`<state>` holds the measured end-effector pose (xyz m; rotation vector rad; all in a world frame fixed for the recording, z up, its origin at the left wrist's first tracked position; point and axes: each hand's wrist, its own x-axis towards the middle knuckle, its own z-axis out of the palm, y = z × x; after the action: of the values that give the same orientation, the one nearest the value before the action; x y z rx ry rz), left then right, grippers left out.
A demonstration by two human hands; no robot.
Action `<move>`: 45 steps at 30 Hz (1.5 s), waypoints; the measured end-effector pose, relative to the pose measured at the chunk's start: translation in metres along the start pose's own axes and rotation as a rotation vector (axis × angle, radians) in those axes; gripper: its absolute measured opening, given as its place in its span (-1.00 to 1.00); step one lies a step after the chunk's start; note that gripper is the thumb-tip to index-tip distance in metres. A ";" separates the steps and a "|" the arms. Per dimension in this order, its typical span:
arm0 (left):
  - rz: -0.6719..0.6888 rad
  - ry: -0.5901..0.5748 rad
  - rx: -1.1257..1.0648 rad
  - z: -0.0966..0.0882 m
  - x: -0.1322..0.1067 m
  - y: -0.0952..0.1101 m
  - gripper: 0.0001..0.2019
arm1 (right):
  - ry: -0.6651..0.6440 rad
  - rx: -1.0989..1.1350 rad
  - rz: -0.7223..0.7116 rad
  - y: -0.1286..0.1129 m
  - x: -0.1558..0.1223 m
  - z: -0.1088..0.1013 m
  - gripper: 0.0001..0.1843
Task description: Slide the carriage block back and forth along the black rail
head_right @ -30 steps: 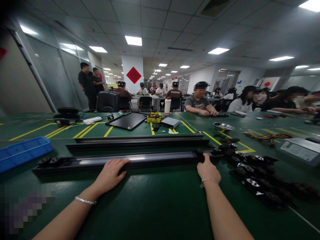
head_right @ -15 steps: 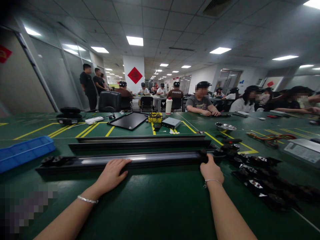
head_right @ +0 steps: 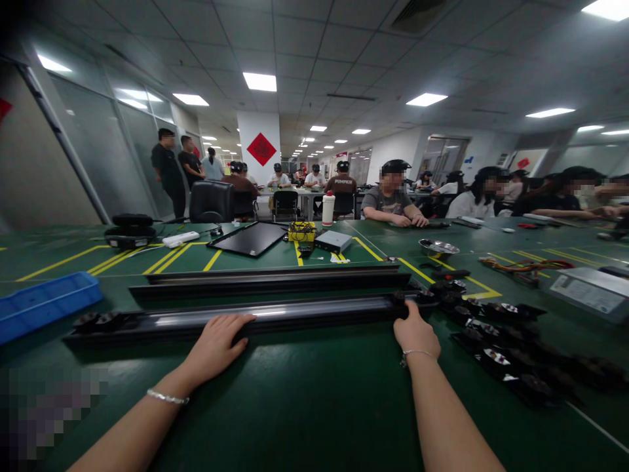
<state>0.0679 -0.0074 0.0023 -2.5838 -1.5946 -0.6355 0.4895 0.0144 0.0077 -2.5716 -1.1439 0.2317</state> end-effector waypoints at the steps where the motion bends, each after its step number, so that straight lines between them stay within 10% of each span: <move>1: 0.001 0.004 0.001 0.000 0.000 0.000 -0.58 | 0.005 0.001 -0.001 0.002 0.002 0.000 -0.38; 45: -0.018 -0.005 -0.013 0.004 0.001 -0.002 -0.59 | -0.006 0.021 0.022 0.005 0.008 -0.002 -0.35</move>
<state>0.0677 -0.0042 -0.0014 -2.5854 -1.6219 -0.6441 0.4990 0.0172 0.0081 -2.5686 -1.1094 0.2547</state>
